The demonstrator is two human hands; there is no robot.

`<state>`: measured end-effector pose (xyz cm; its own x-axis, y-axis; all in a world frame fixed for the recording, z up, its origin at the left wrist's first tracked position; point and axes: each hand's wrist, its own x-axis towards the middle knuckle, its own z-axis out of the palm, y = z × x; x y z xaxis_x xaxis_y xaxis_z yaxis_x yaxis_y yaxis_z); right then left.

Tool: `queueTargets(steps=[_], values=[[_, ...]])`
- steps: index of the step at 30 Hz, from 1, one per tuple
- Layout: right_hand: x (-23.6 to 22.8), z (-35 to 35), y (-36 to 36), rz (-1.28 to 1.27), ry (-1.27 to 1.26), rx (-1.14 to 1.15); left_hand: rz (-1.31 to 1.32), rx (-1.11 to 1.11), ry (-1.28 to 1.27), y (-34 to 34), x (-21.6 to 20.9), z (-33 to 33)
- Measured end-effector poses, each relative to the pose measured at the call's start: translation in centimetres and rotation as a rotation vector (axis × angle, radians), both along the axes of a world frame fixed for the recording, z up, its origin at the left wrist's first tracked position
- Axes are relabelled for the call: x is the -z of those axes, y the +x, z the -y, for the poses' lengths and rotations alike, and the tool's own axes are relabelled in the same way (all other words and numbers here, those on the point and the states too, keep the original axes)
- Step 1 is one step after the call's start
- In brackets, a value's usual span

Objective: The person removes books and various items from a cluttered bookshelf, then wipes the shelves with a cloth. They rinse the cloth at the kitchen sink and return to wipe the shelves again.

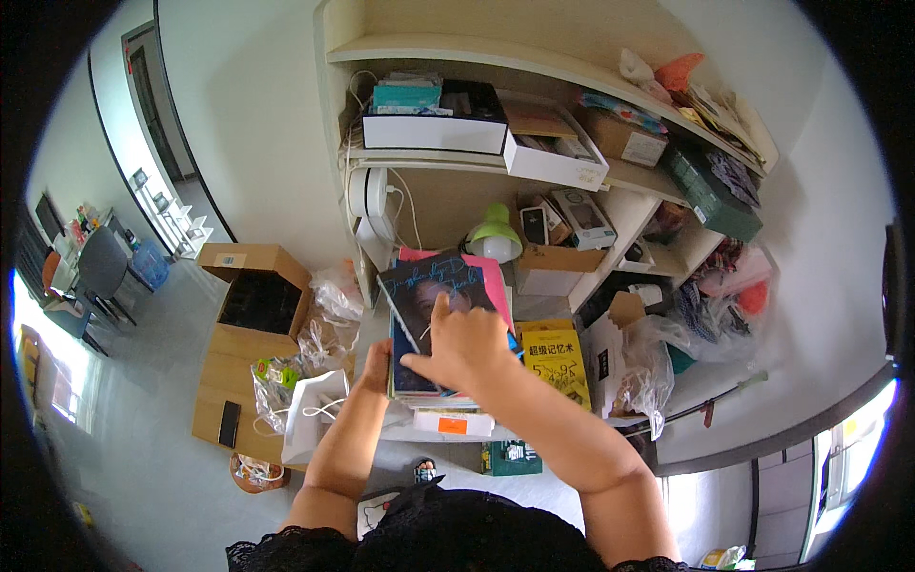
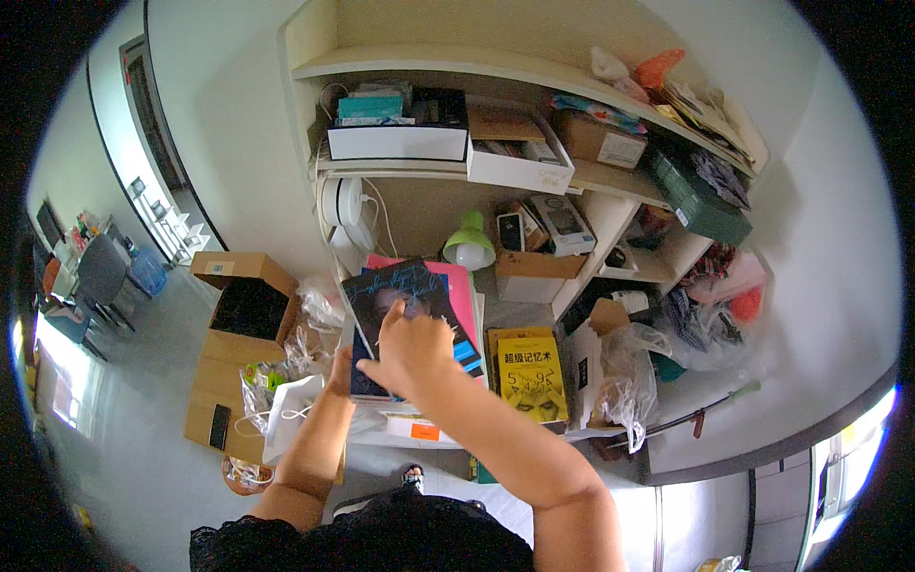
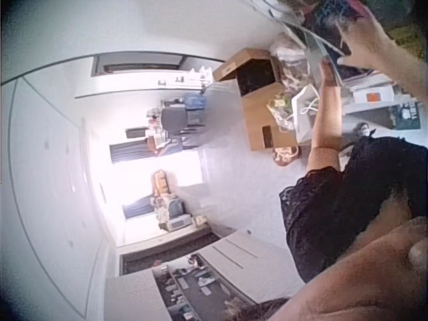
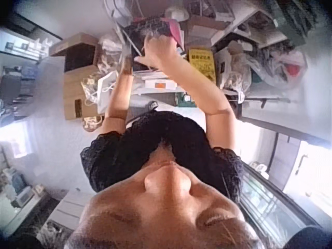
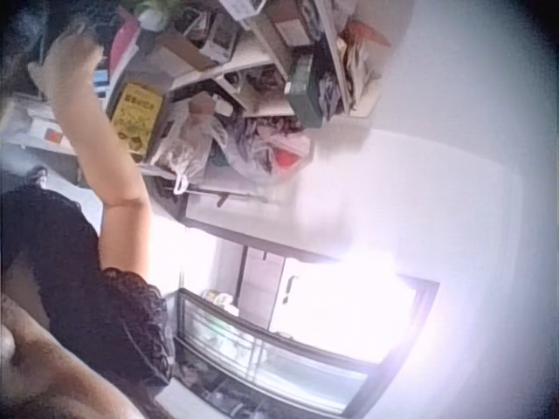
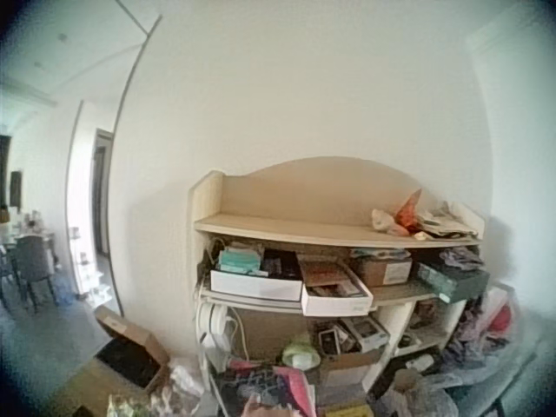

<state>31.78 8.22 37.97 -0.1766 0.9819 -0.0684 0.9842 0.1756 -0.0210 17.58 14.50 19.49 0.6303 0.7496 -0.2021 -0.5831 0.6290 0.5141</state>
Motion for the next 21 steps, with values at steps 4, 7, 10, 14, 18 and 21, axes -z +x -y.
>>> queueTargets(steps=[4, 7, 10, 14, 18, 21], values=[[2.5, 0.4, -0.7, 0.015, 0.1, 0.007, -0.433, -0.095, 0.109, -0.3, -1.5, -0.4], [3.3, 0.8, -0.7, 0.044, 0.203, -0.003, -0.585, -0.14, 0.21, -1.5, 1.9, -1.5], [3.5, 1.1, -0.1, 0.007, 0.241, -0.029, -0.65, -0.178, 0.218, -2.0, 3.2, -1.4], [4.6, 1.8, 0.6, 0.038, 0.285, -0.052, -0.716, -0.225, 0.211, -1.6, 3.6, 0.1], [4.9, 3.3, 1.3, 0.036, 0.284, -0.047, -0.806, -0.344, 0.394, -0.1, 1.7, 2.3], [5.5, 3.8, 2.0, 0.024, 0.375, -0.043, -0.887, -0.261, 0.455, -0.4, 1.6, 2.0]])
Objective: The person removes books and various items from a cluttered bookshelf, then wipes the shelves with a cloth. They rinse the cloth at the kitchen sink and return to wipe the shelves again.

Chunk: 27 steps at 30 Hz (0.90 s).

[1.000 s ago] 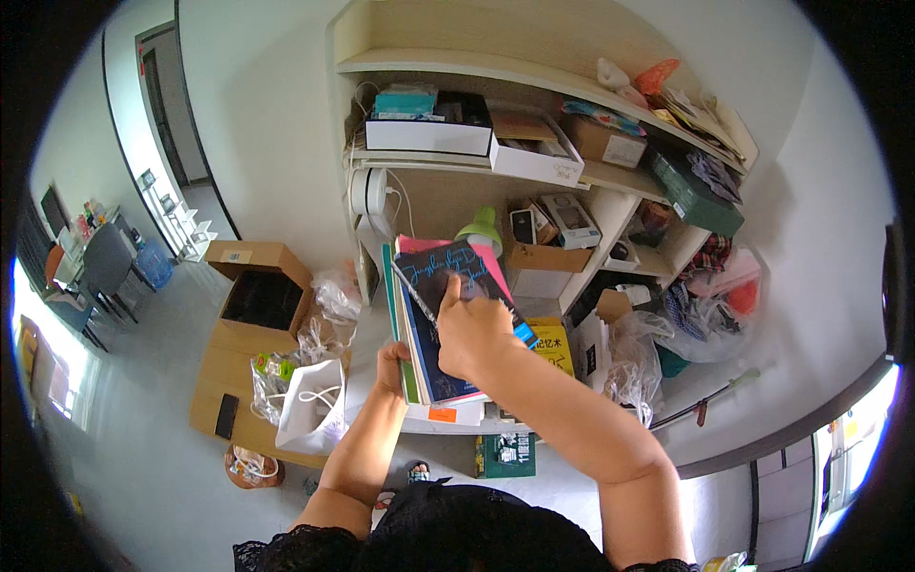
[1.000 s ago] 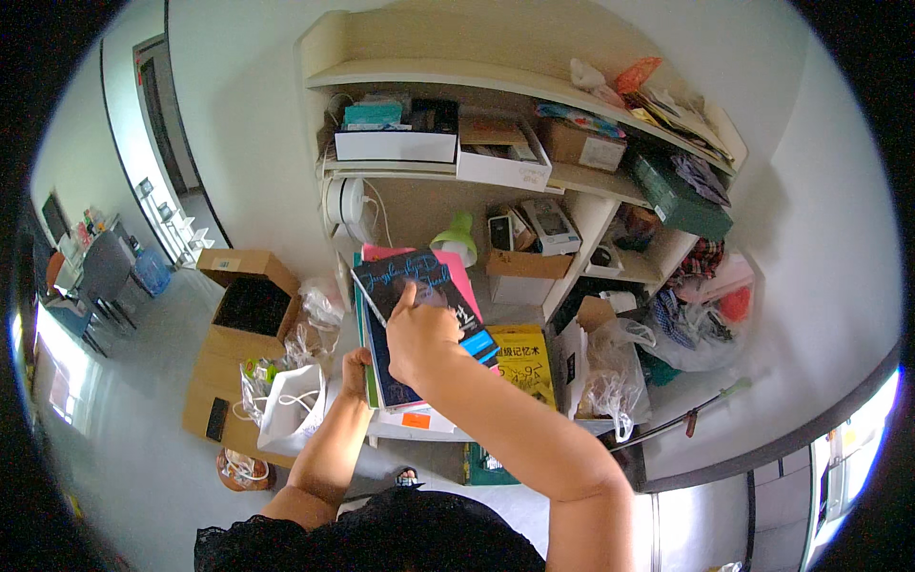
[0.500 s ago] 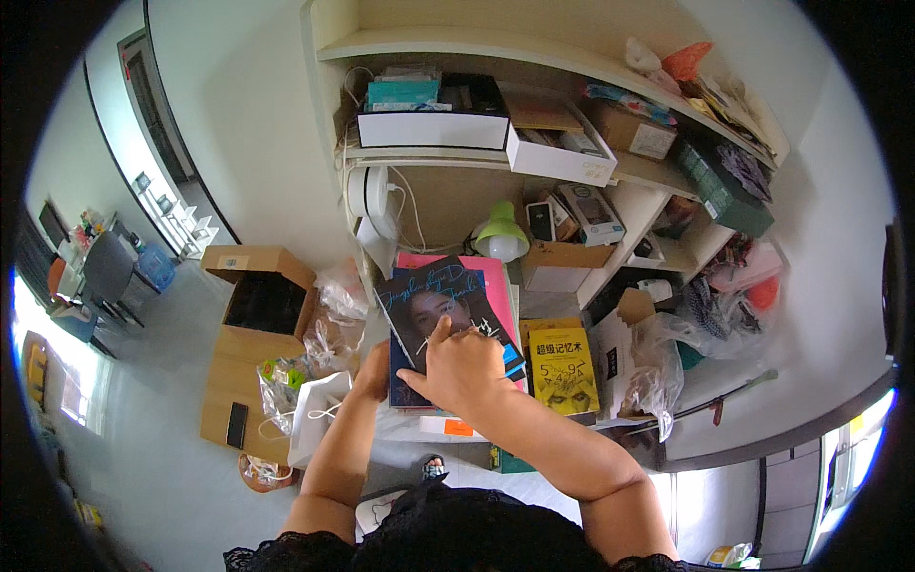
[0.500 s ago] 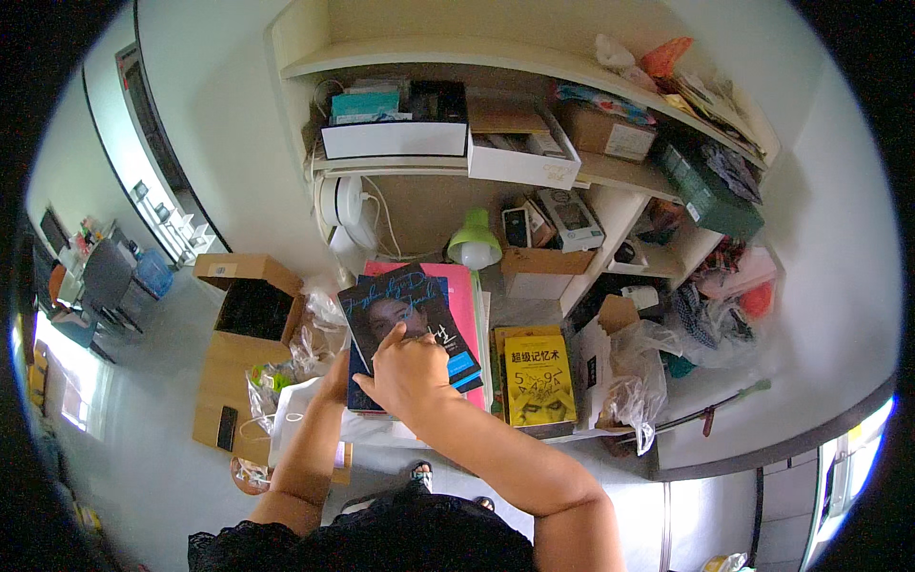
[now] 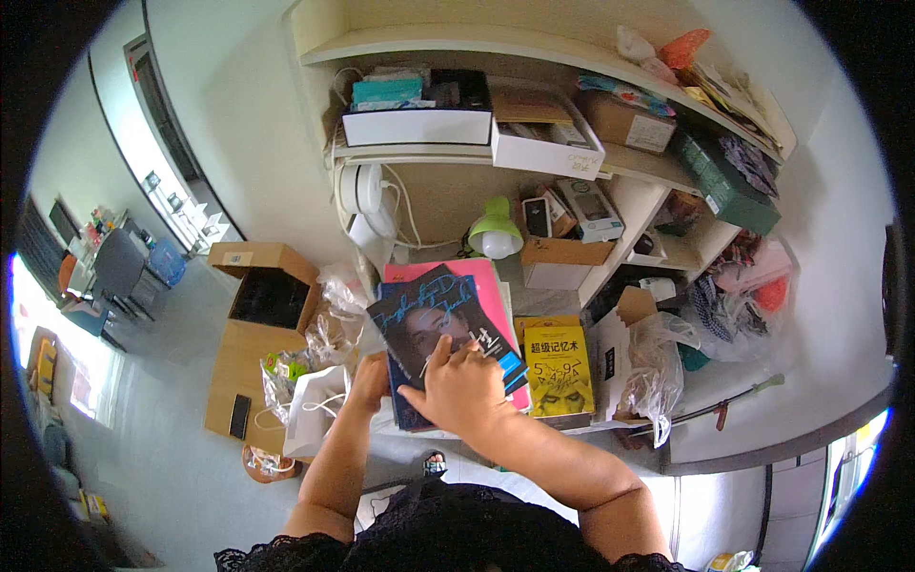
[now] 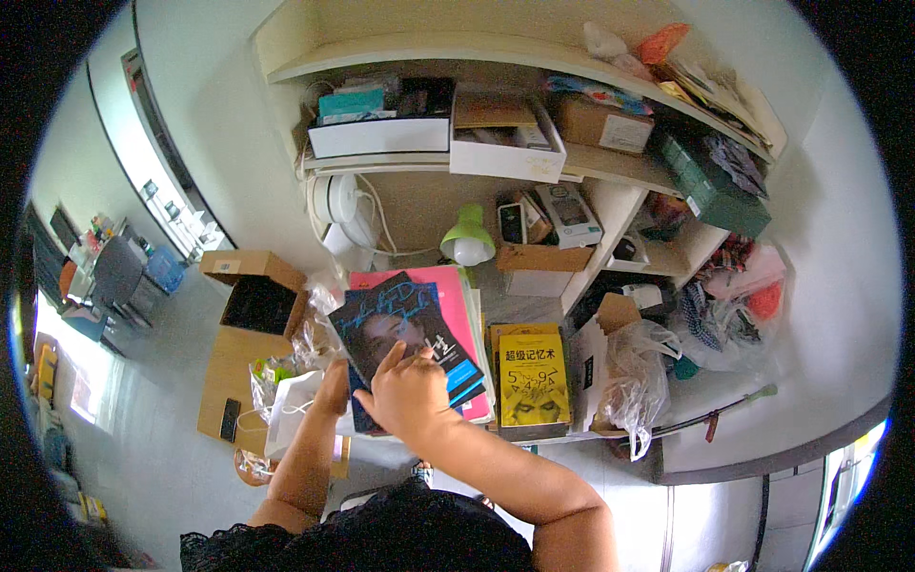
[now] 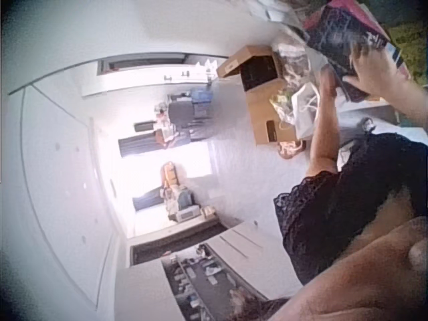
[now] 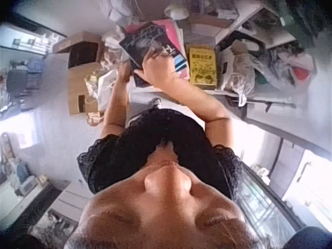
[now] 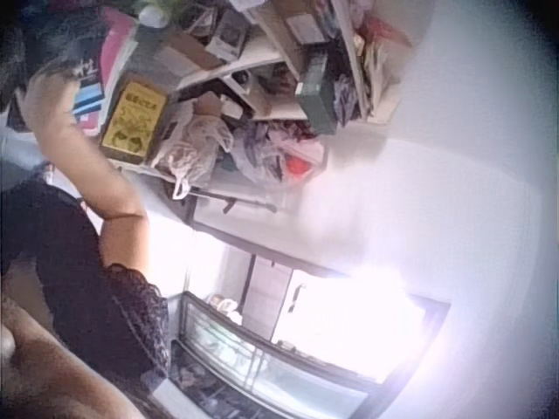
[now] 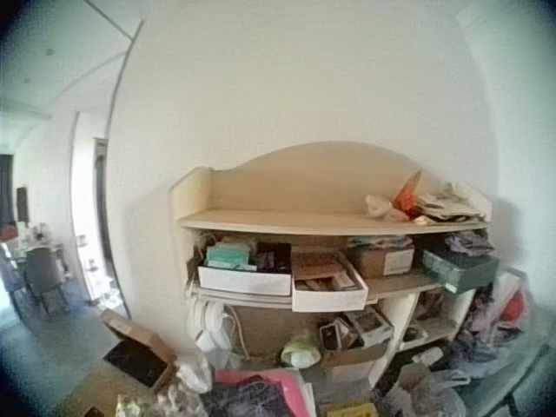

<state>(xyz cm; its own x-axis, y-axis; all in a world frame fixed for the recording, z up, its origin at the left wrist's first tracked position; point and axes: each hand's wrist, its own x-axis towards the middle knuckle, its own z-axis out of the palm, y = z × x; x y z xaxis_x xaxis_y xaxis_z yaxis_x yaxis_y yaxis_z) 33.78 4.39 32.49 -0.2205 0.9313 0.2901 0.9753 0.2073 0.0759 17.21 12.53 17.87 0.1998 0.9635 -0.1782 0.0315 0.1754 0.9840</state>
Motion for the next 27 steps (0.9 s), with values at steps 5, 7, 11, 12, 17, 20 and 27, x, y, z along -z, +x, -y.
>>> queueTargets(steps=[5, 7, 11, 12, 17, 20, 27], values=[[0.0, -1.0, 0.3, -0.039, 0.087, -0.02, -0.378, 0.158, 0.354, -2.4, 6.7, -3.2], [-0.2, -0.7, 0.3, -0.033, 0.103, -0.029, -0.581, 0.105, 0.421, -2.4, 6.9, -3.1], [0.8, -0.4, 0.4, -0.088, 0.176, -0.081, -1.071, 0.013, 0.509, -2.7, 3.3, -1.6], [1.1, -0.2, 0.6, -0.122, 0.216, -0.101, -1.035, -0.066, 0.448, -2.7, 2.8, -1.2], [1.0, -0.2, 3.6, -0.281, 0.157, -0.094, -0.184, -0.459, 0.277, -1.8, -3.2, 2.6], [2.0, -0.1, 5.0, -0.495, -0.038, 0.029, -0.54, -0.271, 0.497, -0.5, -5.2, 3.3], [4.3, 1.1, 5.4, -0.801, 0.018, 0.026, -0.437, -0.198, 0.583, 0.8, -6.4, 4.1]])
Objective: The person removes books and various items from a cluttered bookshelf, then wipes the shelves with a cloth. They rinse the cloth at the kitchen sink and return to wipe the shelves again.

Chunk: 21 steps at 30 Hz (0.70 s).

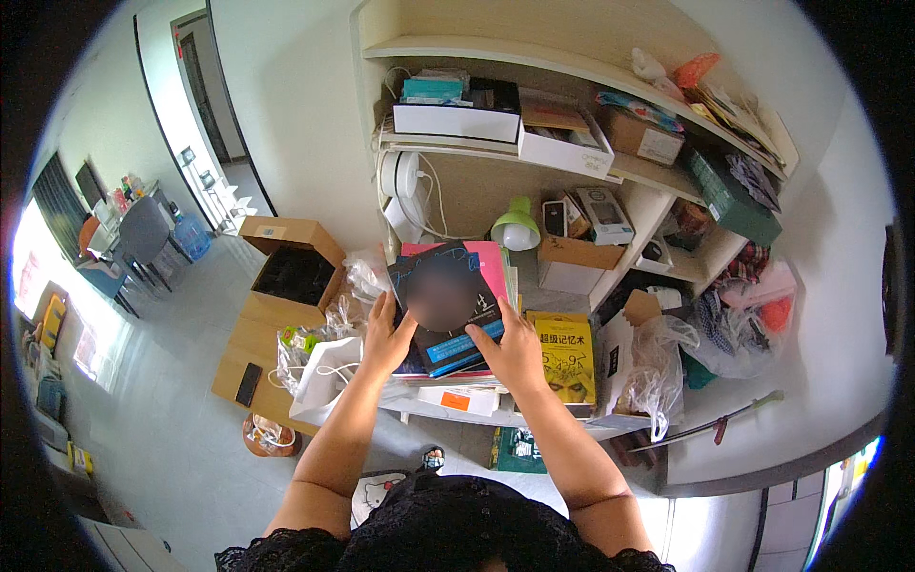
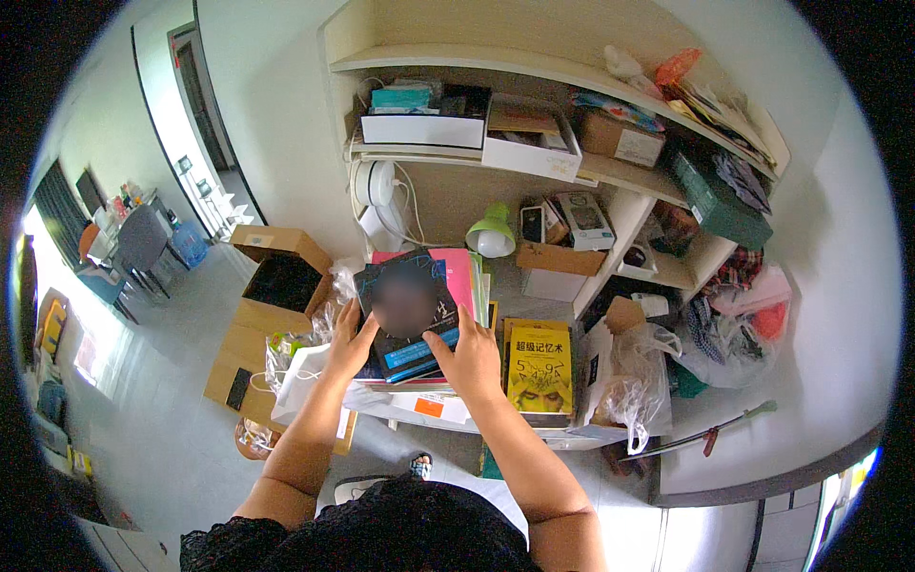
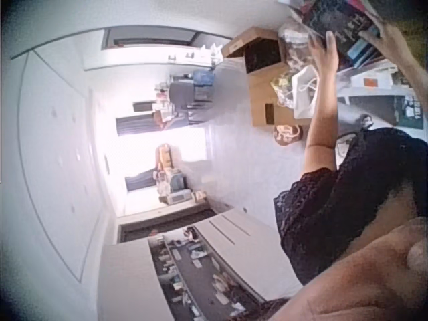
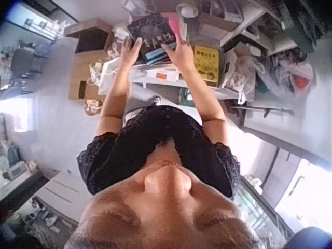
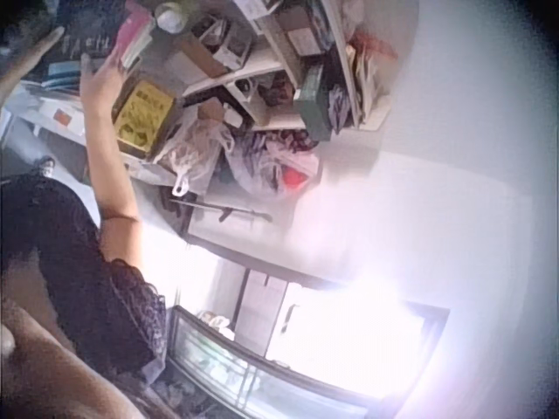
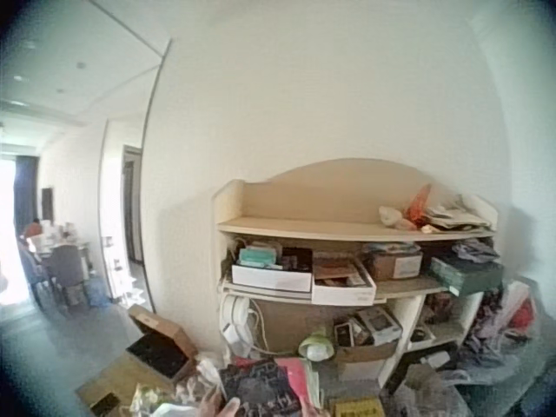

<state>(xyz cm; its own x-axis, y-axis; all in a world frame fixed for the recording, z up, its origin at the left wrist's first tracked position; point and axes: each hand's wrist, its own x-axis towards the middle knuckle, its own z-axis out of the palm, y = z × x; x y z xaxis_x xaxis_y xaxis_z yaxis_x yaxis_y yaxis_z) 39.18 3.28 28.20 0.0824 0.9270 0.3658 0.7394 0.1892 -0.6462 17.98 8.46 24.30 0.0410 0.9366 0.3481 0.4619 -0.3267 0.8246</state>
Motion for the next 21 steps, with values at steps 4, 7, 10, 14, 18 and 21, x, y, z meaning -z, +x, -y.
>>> queueTargets(steps=[4, 7, 10, 14, 18, 21], values=[[1.4, 0.5, 0.2, -0.248, 0.048, -0.002, 0.359, 0.1, -0.23, 1.1, -0.5, -0.3], [3.6, -0.3, 1.4, -0.347, 0.052, 0.102, 0.638, 0.041, -0.311, 1.3, 0.5, -0.7], [3.4, -1.2, 3.3, -0.742, -0.198, 0.142, 0.988, 0.415, -0.664, -0.5, 2.6, -2.2], [7.1, -2.7, 5.3, -1.251, -0.687, -0.09, 1.157, 0.571, -0.651, 0.1, 2.6, -2.7], [6.9, -1.2, 3.7, -1.409, -0.731, -0.108, 1.183, 0.722, -0.637, 0.4, 2.7, -3.0], [10.0, -1.4, 4.9, -1.442, -0.666, -0.192, 1.209, 0.734, -0.635, 1.6, 2.6, -2.7]])
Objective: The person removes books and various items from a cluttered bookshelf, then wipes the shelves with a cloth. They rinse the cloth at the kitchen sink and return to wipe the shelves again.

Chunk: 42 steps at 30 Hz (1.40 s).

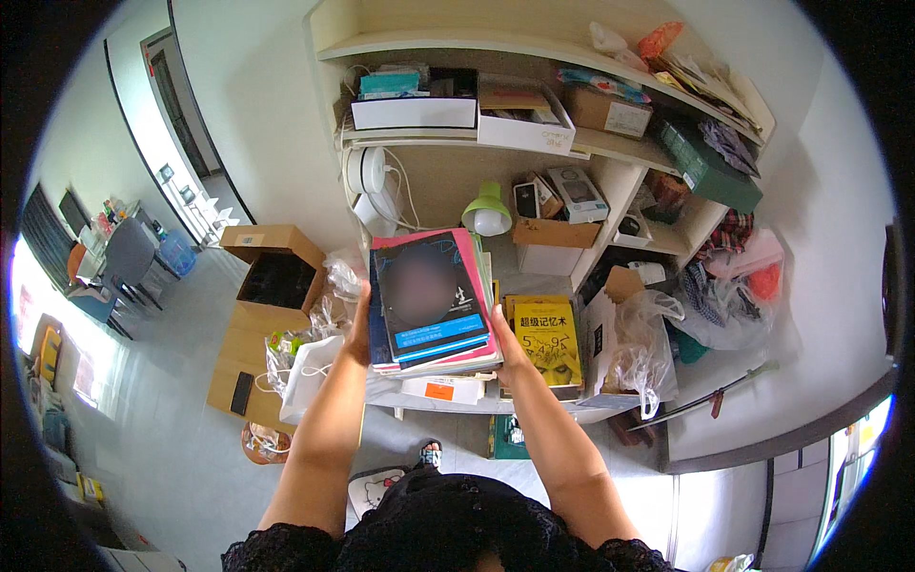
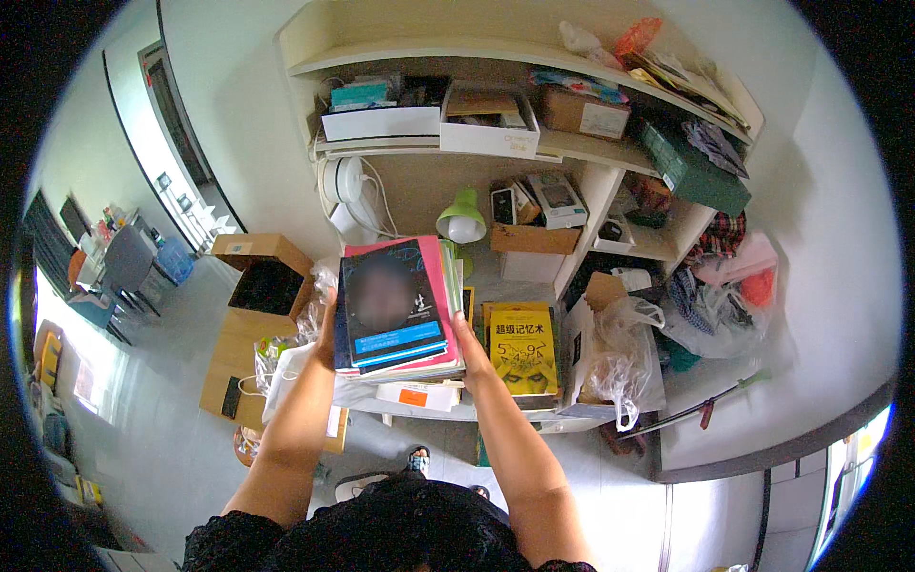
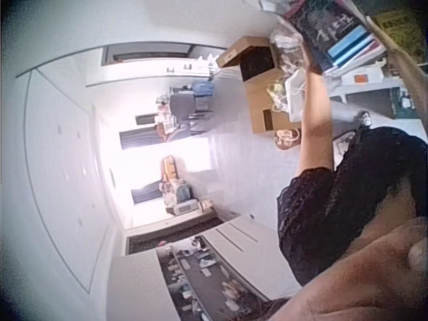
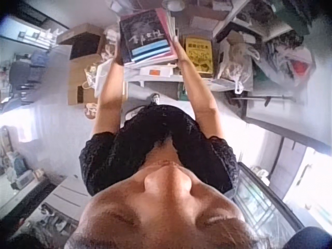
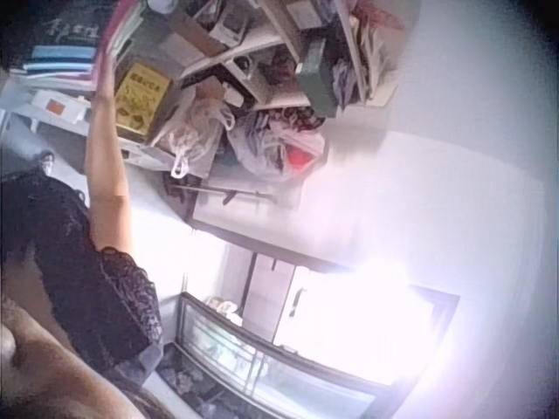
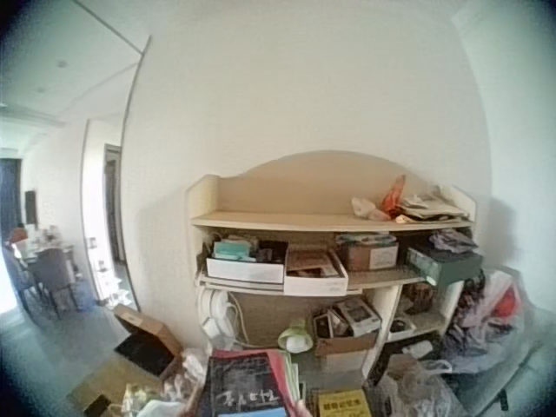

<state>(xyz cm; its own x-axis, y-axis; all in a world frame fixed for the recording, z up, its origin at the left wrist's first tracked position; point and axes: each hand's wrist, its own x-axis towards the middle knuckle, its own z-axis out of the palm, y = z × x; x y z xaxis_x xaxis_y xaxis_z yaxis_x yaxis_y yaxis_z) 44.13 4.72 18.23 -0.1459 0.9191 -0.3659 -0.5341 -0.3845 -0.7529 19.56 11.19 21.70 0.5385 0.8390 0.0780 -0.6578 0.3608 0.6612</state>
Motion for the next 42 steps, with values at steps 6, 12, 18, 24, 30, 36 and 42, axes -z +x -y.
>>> queueTargets(steps=[6, 12, 18, 24, 30, 36, 42], values=[[-0.8, 2.0, 0.3, -0.036, -0.002, 0.007, -0.21, -0.047, -0.069, 0.7, 0.1, 0.0], [-2.2, -0.7, 1.7, 0.522, 0.333, 0.046, -0.328, -0.151, -0.109, -0.4, 0.1, -0.6], [-5.5, -0.8, 0.0, 0.338, 0.094, 0.039, -0.288, -0.162, -0.061, 0.9, -0.6, -0.4], [-3.6, -1.6, 0.6, 0.08, 0.034, -0.029, -0.344, -0.163, -0.187, 1.7, -1.4, -0.7], [-4.5, -0.2, -0.6, 0.258, 0.173, 0.065, -0.375, -0.203, -0.138, 1.5, -2.9, 0.2], [-4.4, 0.8, -0.4, 0.305, 0.201, 0.114, -0.406, -0.205, -0.084, 1.9, -3.8, 1.3], [-6.6, 1.4, 0.7, 0.254, 0.273, 0.12, -0.41, -0.286, -0.106, 2.9, -4.9, 1.5]])
